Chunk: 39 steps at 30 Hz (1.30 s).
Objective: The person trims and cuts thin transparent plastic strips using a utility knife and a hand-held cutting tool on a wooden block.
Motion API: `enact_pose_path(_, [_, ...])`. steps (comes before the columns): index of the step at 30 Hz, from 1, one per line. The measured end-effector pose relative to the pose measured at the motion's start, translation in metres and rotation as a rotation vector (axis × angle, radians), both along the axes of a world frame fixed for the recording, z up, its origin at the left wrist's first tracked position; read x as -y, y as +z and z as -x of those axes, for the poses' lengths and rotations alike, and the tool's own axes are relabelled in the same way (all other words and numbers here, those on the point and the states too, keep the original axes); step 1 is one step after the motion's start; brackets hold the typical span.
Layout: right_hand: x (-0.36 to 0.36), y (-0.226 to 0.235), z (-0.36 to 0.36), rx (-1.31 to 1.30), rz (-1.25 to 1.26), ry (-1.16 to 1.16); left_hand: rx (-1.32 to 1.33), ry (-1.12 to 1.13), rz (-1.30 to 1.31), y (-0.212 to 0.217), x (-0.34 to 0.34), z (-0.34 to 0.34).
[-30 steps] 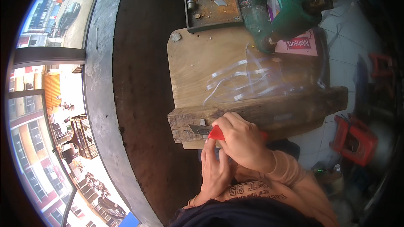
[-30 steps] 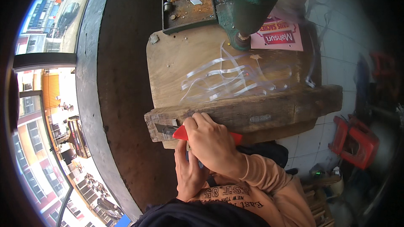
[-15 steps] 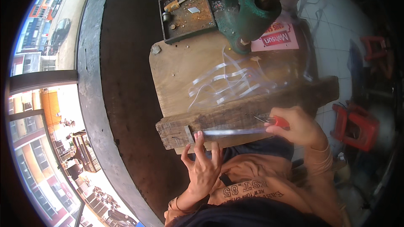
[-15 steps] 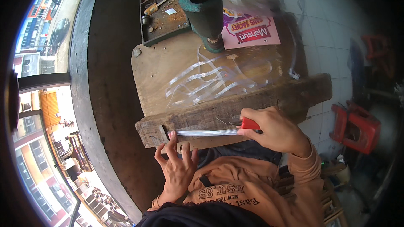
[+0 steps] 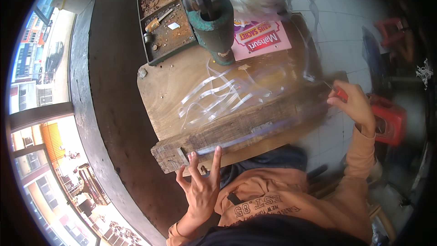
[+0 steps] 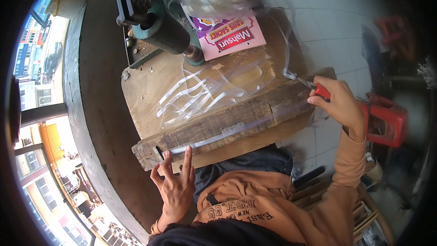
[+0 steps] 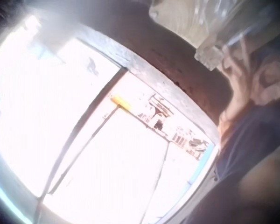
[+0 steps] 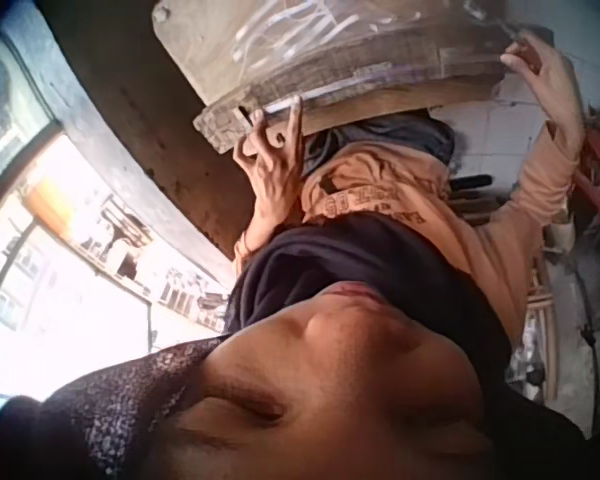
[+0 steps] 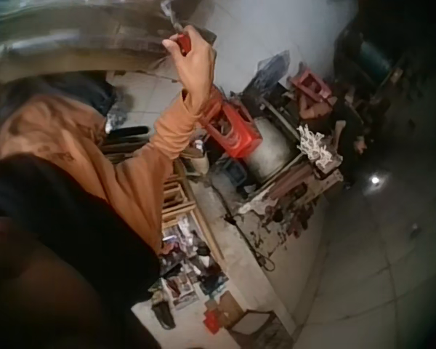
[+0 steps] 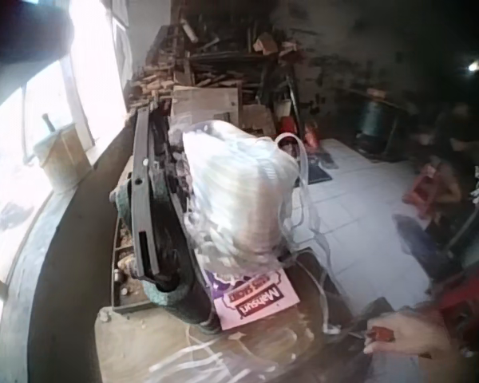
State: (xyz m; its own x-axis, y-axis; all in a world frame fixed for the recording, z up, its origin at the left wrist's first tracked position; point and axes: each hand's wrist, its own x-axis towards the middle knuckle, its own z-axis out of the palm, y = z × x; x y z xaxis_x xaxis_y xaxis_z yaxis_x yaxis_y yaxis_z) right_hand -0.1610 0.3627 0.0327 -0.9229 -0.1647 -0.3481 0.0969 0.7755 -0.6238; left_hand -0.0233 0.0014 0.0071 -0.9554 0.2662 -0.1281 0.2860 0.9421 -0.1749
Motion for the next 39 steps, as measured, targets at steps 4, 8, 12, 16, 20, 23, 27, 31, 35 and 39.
enact_pose_path(4, [0.002,-0.009,-0.002,-0.088,-0.041,-0.01,0.023,-0.025,0.046,0.002,-0.001,0.001])
enact_pose_path(8, [0.002,-0.009,0.001,-0.102,-0.104,0.019,0.027,-0.035,0.062,0.003,-0.001,0.003])
enact_pose_path(12, [0.002,-0.017,-0.001,-0.133,-0.173,0.02,0.031,-0.043,0.064,0.002,0.001,-0.001])
enact_pose_path(16, [0.019,-0.009,-0.004,-0.156,-0.302,-0.02,0.03,-0.049,0.076,0.001,0.001,0.0])
enact_pose_path(20, [0.032,-0.018,-0.02,-0.541,-0.434,-0.009,0.02,-0.058,0.078,-0.001,0.0,0.002])
enact_pose_path(23, [0.041,-0.023,-0.03,-0.455,-0.312,-0.061,0.024,-0.058,0.084,0.001,0.0,0.002])
enact_pose_path(27, [0.048,-0.041,-0.041,-0.64,-0.337,0.031,0.05,-0.098,0.115,0.004,0.002,0.0])
enact_pose_path(31, [0.056,-0.042,-0.054,-0.728,-0.46,-0.016,0.067,-0.119,0.103,0.008,0.001,0.004])
enact_pose_path(35, [0.061,-0.045,-0.075,-0.66,-0.486,0.003,0.06,-0.135,0.13,0.005,0.001,0.004])
enact_pose_path(39, [0.067,-0.038,-0.085,-0.503,-0.565,0.071,0.045,-0.127,0.136,0.005,0.0,0.005])
